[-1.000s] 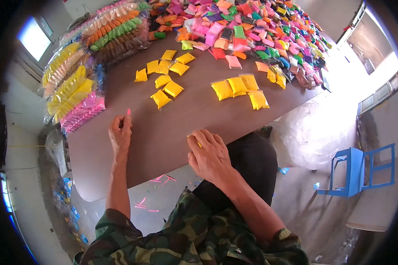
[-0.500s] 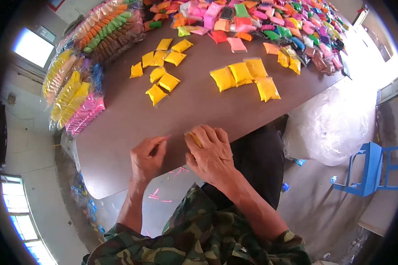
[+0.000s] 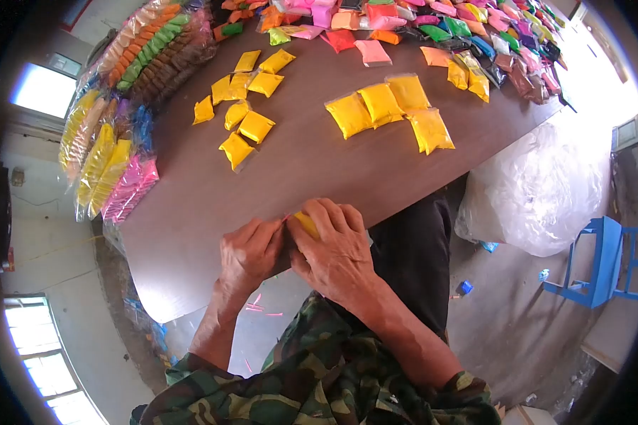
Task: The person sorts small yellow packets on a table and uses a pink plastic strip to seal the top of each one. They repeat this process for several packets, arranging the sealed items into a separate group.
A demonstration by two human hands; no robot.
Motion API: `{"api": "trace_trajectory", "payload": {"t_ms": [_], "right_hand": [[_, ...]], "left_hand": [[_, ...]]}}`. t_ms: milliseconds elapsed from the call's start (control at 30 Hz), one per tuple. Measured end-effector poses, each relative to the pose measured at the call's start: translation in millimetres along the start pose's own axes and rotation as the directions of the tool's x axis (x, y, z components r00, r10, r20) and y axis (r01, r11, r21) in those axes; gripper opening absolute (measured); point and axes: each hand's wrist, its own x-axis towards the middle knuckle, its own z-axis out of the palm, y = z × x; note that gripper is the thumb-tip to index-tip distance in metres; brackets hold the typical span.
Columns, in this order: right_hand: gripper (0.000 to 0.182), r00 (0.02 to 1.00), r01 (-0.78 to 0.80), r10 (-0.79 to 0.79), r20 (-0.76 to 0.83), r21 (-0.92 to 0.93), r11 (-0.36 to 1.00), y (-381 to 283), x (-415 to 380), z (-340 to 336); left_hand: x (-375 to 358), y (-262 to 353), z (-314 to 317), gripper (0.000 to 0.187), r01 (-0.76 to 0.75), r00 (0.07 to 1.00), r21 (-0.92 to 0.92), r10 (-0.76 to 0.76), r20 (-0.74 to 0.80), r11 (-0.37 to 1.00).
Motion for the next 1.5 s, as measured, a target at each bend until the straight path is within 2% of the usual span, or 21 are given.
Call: {"api": "trace_trajectory", "payload": {"t_ms": [100, 300, 400, 600, 800, 1100, 1300, 1400, 1500], "right_hand": [[0.05, 1.0, -0.003, 0.003, 0.007, 0.01, 1.0, 0.8, -0.1, 1.3], [0.05, 1.0, 0.014, -0.014, -0.005, 0.015, 1.0, 0.8, -1.9, -0.8], [0.047, 0.999, 0.007, -0.006, -0.041, 0.015, 1.0, 0.1, -4.9, 3.2], [0.045, 0.999, 0.014, -0.014, -0.043, 0.013, 1.0, -0.4, -2.5, 1.4], [0.051, 0.999, -0.011, 0.011, -0.036, -0.005, 1.0, 0.3, -7.9, 7.4], [0.046, 1.0, -0.001, 0.001, -0.03, 0.013, 1.0, -2.2, -2.7, 1.0], [0.047, 0.998, 0.006, -0.005, -0.065, 0.015, 1.0, -0.5, -7.3, 5.2], [0.048, 0.998, -0.001, 0.002, -0.068, 0.019, 1.0, 1.7, -9.0, 9.6], [0.049, 0.999, -0.003, 0.004, -0.033, 0.031, 1.0, 1.1, -7.2, 6.3]], "left_hand": [[7.3, -5.6, -1.4, 0.013, -0.049, 0.995, 0.05, 0.045, 0.087, 0.998], [13.4, -14.7, -0.6, 0.009, -0.082, 0.995, 0.092, 0.077, 0.056, 0.992], [2.8, 3.0, -4.3, 0.006, -0.011, 1.0, -0.009, 0.011, 0.001, 1.0], [4.6, -1.6, -4.6, 0.009, -0.024, 0.998, 0.043, 0.022, 0.053, 0.999], [0.5, 6.5, -3.0, 0.008, 0.008, 1.0, 0.056, -0.008, -0.011, 0.998], [16.0, -0.8, -0.3, 0.003, -0.011, 0.999, 0.03, 0.009, 0.052, 0.999], [13.8, 8.9, -8.6, 0.01, 0.058, 0.998, -0.038, -0.056, 0.036, 0.998], [5.3, 11.9, -3.4, 0.011, 0.032, 0.999, -0.033, -0.031, 0.038, 0.999], [10.5, 3.5, 0.1, 0.006, 0.004, 0.996, 0.121, -0.015, 0.088, 0.993]]}}
